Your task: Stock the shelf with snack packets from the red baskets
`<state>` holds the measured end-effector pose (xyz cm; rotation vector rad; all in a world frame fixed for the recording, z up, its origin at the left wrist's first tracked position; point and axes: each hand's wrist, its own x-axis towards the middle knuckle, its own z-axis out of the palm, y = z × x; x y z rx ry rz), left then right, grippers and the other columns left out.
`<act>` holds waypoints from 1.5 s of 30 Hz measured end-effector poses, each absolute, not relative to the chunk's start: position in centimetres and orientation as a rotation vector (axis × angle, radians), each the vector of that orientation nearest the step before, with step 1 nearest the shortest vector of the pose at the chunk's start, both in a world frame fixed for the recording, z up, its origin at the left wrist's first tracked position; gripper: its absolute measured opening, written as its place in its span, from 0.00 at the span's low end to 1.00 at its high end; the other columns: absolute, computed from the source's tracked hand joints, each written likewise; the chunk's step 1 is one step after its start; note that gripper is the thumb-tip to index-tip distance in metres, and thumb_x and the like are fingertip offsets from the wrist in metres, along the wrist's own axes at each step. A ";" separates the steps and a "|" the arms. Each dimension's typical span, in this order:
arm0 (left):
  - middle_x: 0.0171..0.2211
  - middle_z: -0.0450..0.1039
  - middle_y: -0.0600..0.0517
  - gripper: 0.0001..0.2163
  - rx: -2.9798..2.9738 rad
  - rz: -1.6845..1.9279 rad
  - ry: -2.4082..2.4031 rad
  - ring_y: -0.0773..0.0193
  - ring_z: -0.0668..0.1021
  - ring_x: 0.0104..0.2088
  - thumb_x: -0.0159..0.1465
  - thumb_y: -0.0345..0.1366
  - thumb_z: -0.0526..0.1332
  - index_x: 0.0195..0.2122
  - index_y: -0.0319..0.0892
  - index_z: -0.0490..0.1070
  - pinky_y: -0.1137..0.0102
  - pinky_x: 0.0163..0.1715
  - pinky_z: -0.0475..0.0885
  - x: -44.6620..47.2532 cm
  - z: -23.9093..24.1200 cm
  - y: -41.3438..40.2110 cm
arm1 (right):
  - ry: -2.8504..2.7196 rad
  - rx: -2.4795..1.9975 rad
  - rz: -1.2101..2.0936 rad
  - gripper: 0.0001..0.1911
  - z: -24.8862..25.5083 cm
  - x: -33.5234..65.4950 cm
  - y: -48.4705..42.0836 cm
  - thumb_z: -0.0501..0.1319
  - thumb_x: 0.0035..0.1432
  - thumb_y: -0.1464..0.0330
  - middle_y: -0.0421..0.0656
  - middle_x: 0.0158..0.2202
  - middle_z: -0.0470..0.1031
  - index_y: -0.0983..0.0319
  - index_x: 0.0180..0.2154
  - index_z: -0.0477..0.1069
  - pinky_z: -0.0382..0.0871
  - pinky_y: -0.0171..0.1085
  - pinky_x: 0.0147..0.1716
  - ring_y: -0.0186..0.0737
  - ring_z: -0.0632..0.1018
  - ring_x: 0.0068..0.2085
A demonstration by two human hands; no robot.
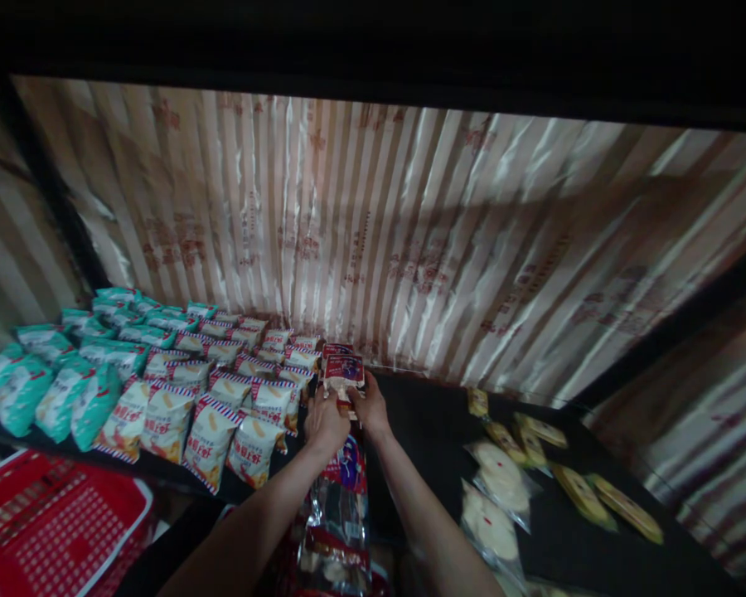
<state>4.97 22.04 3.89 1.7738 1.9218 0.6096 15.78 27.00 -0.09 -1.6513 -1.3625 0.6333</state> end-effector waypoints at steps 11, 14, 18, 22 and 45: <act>0.53 0.66 0.43 0.20 1.793 0.627 1.927 0.53 0.66 0.54 0.58 0.28 0.51 0.51 0.39 0.68 0.64 0.50 0.63 5.0 3.5 22.7 | -1.607 -1.900 0.323 0.18 -0.7 14.6 27.0 0.54 0.54 0.66 0.53 0.44 0.72 0.64 0.46 0.71 0.65 0.35 0.42 0.44 0.74 0.43; 0.53 0.66 0.43 0.19 1.789 0.603 1.940 0.52 0.66 0.54 0.57 0.28 0.50 0.49 0.36 0.69 0.65 0.49 0.64 4.9 3.4 22.7 | -1.689 -1.888 0.263 0.18 -0.5 14.5 26.9 0.54 0.55 0.66 0.52 0.44 0.72 0.64 0.46 0.71 0.62 0.37 0.46 0.45 0.73 0.46; 0.53 0.66 0.42 0.18 1.781 0.557 1.968 0.52 0.68 0.52 0.57 0.29 0.50 0.48 0.35 0.69 0.65 0.48 0.65 4.8 3.3 22.8 | -1.724 -1.964 0.242 0.20 -0.3 14.4 26.7 0.53 0.56 0.64 0.54 0.48 0.71 0.64 0.48 0.71 0.61 0.39 0.47 0.48 0.72 0.48; 0.52 0.67 0.44 0.18 1.784 0.535 1.982 0.52 0.68 0.52 0.57 0.29 0.50 0.48 0.37 0.69 0.65 0.46 0.67 4.9 3.3 22.9 | -1.737 -2.006 0.265 0.21 -0.5 14.4 26.8 0.52 0.56 0.63 0.54 0.48 0.71 0.62 0.48 0.71 0.60 0.41 0.47 0.49 0.70 0.49; 0.43 0.75 0.48 0.14 1.918 0.641 1.793 0.61 0.74 0.45 0.61 0.32 0.50 0.43 0.43 0.72 0.69 0.45 0.67 4.1 6.0 15.6 | -1.733 -1.834 0.191 0.16 1.3 14.1 18.9 0.52 0.55 0.72 0.51 0.46 0.73 0.64 0.41 0.74 0.63 0.37 0.47 0.43 0.73 0.47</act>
